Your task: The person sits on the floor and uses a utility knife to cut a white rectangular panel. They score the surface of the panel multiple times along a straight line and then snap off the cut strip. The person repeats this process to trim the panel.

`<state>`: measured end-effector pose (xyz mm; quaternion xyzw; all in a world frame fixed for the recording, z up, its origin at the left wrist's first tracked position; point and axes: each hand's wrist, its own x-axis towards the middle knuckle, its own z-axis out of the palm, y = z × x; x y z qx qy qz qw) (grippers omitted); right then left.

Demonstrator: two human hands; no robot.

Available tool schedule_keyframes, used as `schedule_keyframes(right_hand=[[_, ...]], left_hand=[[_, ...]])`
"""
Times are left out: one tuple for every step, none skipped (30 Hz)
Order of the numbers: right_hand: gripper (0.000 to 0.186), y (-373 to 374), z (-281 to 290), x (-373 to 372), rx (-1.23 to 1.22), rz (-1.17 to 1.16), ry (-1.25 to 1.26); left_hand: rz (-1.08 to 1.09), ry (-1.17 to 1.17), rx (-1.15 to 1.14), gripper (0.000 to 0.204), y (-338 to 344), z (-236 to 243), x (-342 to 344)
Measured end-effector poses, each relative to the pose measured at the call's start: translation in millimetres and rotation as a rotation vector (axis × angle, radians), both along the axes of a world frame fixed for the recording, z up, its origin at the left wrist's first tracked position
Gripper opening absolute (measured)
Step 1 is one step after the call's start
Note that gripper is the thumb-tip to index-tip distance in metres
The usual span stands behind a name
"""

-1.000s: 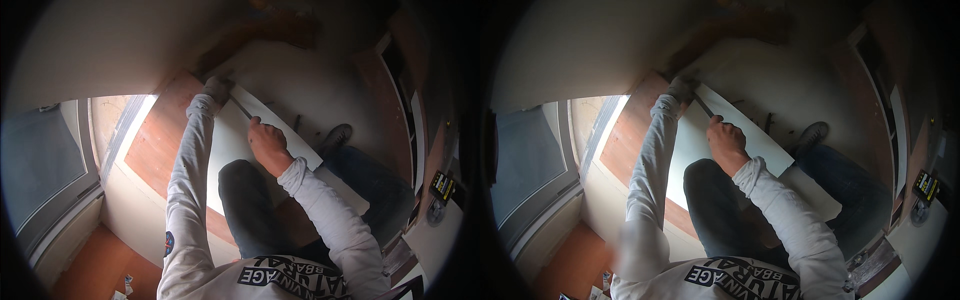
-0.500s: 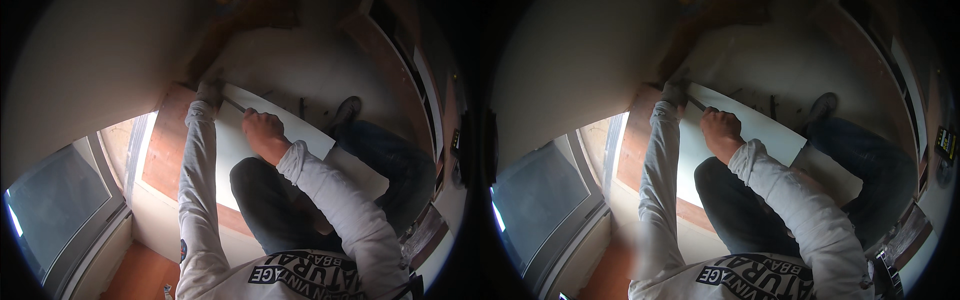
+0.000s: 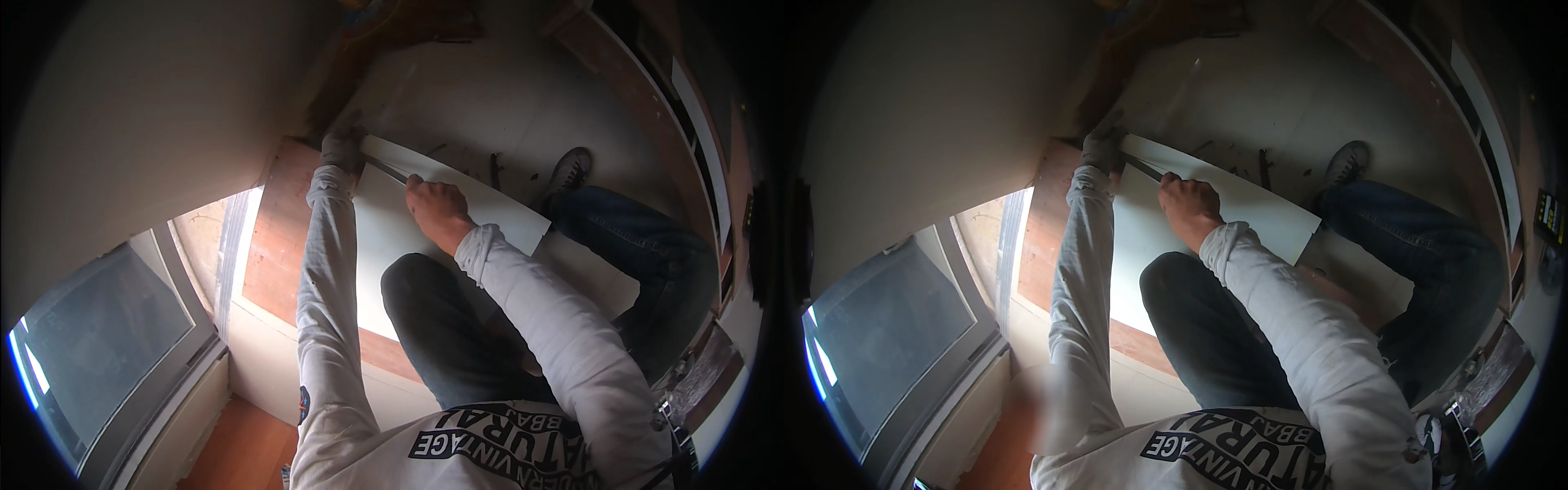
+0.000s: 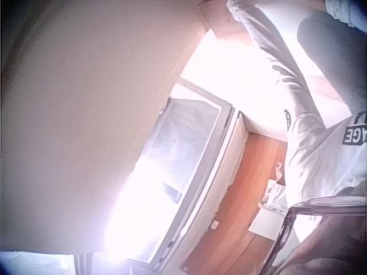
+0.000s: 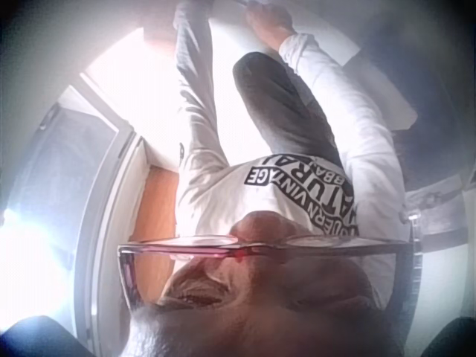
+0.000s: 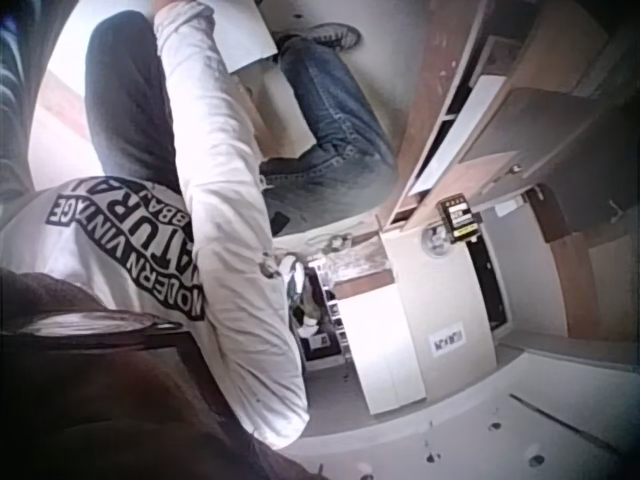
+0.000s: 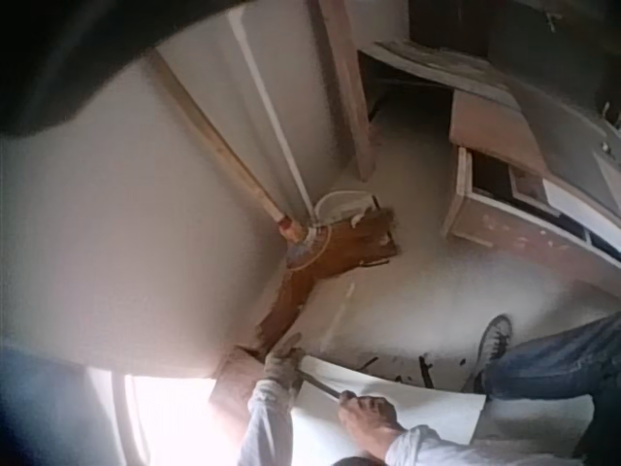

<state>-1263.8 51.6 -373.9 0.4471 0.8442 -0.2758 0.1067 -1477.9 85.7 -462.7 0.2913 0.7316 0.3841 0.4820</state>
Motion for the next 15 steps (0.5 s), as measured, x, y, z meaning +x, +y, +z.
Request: schedule_keyframes(right_hand=[[0.017,-0.1,-1.6,0.1,0.016,0.011,-0.017],[0.018,-1.1,-2.8,-0.1,0.032,0.026,-0.031],[0.018,-2.1,-4.0,-0.1,0.023,0.027,-0.045],[0.018,-2.9,-5.1,0.0,0.014,0.027,-0.060],[0.018,-3.7,-6.1,0.4,0.007,0.027,-0.075],[0.015,-2.7,-6.5,2.2,0.011,0.021,-0.035],[0.013,-1.9,-6.7,4.5,0.015,0.014,0.004],[0.011,-2.0,-5.7,5.9,0.019,0.007,0.047],[0.011,-2.7,-4.0,3.4,0.043,0.033,0.040],[0.012,-3.7,-2.1,0.3,0.067,0.058,0.033],[0.012,-2.0,0.8,-1.0,0.094,0.078,0.019],[0.013,-2.3,4.3,-3.3,0.090,0.066,0.038],[0.013,-4.5,8.6,-6.0,0.087,0.054,0.057],[0.014,-2.8,10.0,0.4,0.085,0.031,0.056],[0.014,-5.2,14.3,4.3,0.094,0.053,0.038]], left_hand=[[0.043,-0.066,0.012,0.037,1.2,-2.7,1.1],[0.089,-0.128,0.024,0.038,1.7,-3.2,1.7],[0.135,-0.191,0.036,0.038,1.7,-3.5,2.1],[0.129,-0.202,0.046,0.038,0.2,-3.3,1.9],[0.122,-0.213,0.056,0.038,-1.8,-3.0,1.6],[0.115,-0.225,0.070,0.038,-0.6,-2.3,3.2],[0.028,-0.145,0.094,0.038,2.7,-3.5,1.5],[-0.060,-0.060,0.118,0.038,4.5,-9.6,-6.9],[-0.146,0.033,0.140,0.038,3.3,-15.8,-18.7],[-0.166,0.051,0.136,0.038,-0.6,-22.4,-26.5],[-0.191,0.061,0.135,0.038,-0.2,-25.9,-27.0],[-0.217,0.073,0.134,0.039,2.4,-29.0,-28.0],[-0.233,0.096,0.102,0.039,2.7,-30.5,-31.1],[-0.260,0.100,0.077,0.040,8.1,-20.1,-17.1],[-0.273,0.116,0.041,0.041,6.7,-6.0,-11.4]])
